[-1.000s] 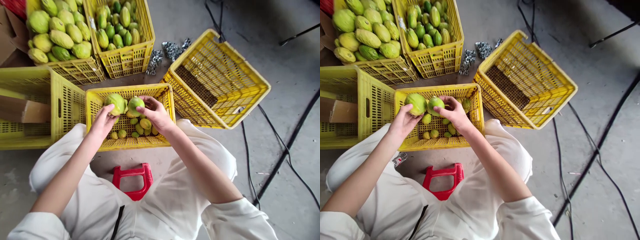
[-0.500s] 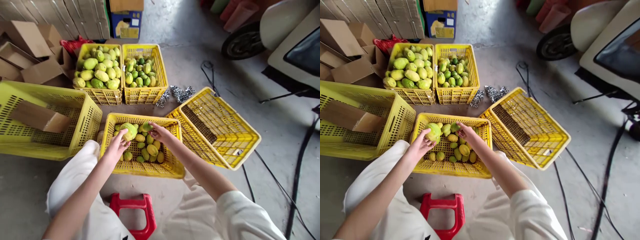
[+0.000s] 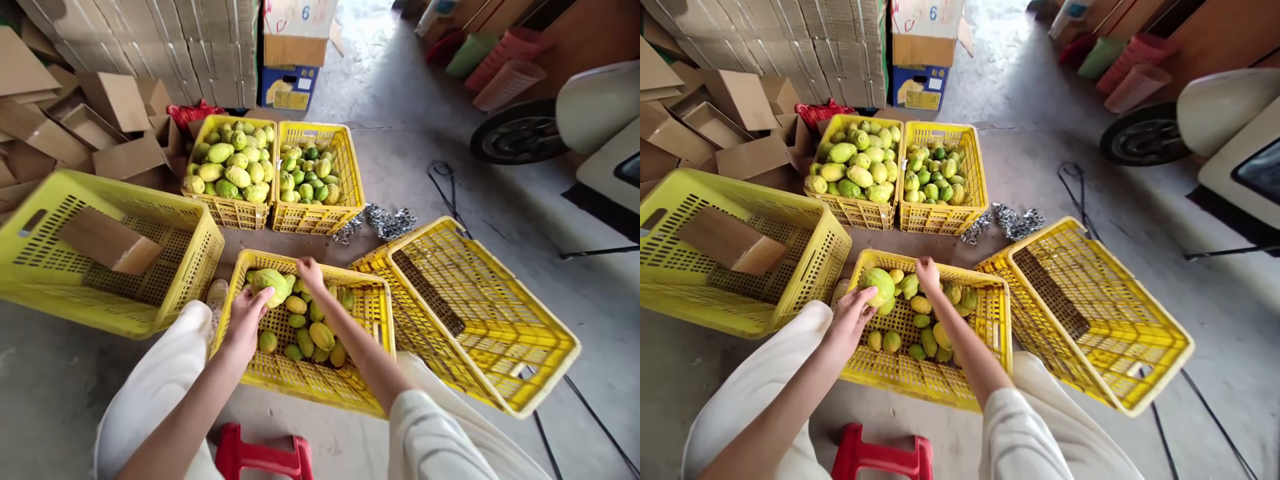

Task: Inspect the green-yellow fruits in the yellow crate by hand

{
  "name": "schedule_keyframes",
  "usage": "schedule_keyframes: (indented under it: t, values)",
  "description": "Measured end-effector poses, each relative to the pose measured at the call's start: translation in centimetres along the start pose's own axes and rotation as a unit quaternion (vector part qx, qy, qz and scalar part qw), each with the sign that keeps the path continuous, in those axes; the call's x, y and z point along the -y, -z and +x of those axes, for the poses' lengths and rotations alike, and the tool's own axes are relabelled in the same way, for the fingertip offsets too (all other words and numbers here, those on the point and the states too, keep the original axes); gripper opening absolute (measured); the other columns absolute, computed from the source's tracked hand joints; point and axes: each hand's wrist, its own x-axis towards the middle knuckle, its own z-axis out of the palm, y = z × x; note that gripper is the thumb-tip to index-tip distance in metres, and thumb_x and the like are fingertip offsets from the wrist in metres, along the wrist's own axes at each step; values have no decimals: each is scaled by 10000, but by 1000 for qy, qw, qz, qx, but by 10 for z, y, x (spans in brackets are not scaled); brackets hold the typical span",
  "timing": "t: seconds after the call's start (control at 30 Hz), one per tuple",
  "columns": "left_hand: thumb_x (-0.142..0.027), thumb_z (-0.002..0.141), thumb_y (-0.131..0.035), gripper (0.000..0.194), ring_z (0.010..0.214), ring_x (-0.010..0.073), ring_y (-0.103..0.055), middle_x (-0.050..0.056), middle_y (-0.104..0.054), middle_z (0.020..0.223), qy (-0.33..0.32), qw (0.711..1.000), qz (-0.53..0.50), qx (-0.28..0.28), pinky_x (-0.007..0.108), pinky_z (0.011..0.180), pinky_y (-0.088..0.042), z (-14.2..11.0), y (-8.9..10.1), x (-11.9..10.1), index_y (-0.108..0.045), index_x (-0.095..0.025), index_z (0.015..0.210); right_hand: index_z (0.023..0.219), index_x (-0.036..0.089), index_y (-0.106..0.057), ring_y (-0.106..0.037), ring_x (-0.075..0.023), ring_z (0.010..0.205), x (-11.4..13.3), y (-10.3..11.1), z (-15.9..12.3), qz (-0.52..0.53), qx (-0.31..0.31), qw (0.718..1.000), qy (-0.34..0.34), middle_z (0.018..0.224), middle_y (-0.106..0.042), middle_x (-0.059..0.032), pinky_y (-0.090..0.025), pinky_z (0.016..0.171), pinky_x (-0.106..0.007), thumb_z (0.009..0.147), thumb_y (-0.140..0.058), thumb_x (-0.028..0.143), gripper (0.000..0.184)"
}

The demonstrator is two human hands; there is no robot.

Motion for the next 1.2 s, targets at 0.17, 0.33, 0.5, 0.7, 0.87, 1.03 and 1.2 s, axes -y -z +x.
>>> schedule_keyframes:
  t: [0.17, 0.33, 0.5, 0.7, 0.87, 1.03, 1.2]
  values:
    - [-415, 358, -1110, 620, 874, 176, -697, 19, -777, 872, 35, 999, -30, -24, 282, 776, -500, 0, 1, 5, -708, -217, 785, 678, 317, -450, -658, -236, 669, -101, -9, -152, -149, 67, 986, -31, 684, -691, -37, -500, 676, -326, 861, -729, 428, 351]
    - [-402, 289, -1163, 708, 838, 144, -637, 8, -736, 852, 77, 993, -72, -52, 281, 768, -513, 3, 2, 8, -700, -201, 786, 887, 278, -631, -850, -335, 919, -173, -10, -199, -280, 89, 955, 29, 940, -859, -163, -596, 772, -371, 1026, -574, 510, 276]
    - [-312, 596, -1150, 522, 793, 133, -636, 22, -736, 867, 113, 982, -99, -115, 270, 731, -513, 9, 3, 4, -703, -198, 839, 1101, 222, -768, -884, -303, 894, -235, 4, -206, -377, 71, 900, 207, 959, -885, -137, -626, 792, -369, 1211, -292, 577, 604]
    - [-236, 824, -1009, 305, 797, 147, -670, 62, -759, 957, 89, 979, -108, -150, 269, 709, -533, 7, 15, -6, -710, -215, 873, 997, 256, -742, -825, -232, 719, -249, 16, -221, -365, 66, 864, 340, 819, -813, -58, -573, 663, -321, 1206, -413, 385, 411]
    - [-306, 747, -1043, 326, 818, 173, -680, 60, -771, 961, 37, 989, -69, -125, 292, 726, -537, 19, 23, -56, -764, -230, 900, 944, 253, -744, -800, -226, 677, -245, 17, -221, -400, 73, 848, 341, 770, -780, -53, -546, 607, -308, 1122, -525, 243, 282]
    - [-266, 689, -1037, 360, 806, 157, -637, 24, -731, 877, -108, 980, 42, -160, 281, 719, -460, 98, 14, -129, -718, -211, 846, 915, 253, -740, -807, -224, 709, -245, 19, -223, -427, 85, 836, 334, 814, -808, -66, -561, 634, -291, 1104, -532, 223, 283]
    - [-261, 708, -1019, 471, 1061, 220, -721, 24, -700, 888, -202, 942, 52, -262, 344, 831, -497, 196, -6, -182, -554, -250, 778, 894, 255, -713, -777, -231, 669, -240, 17, -235, -423, 71, 825, 367, 768, -757, -49, -560, 622, -298, 1066, -583, 203, 222]
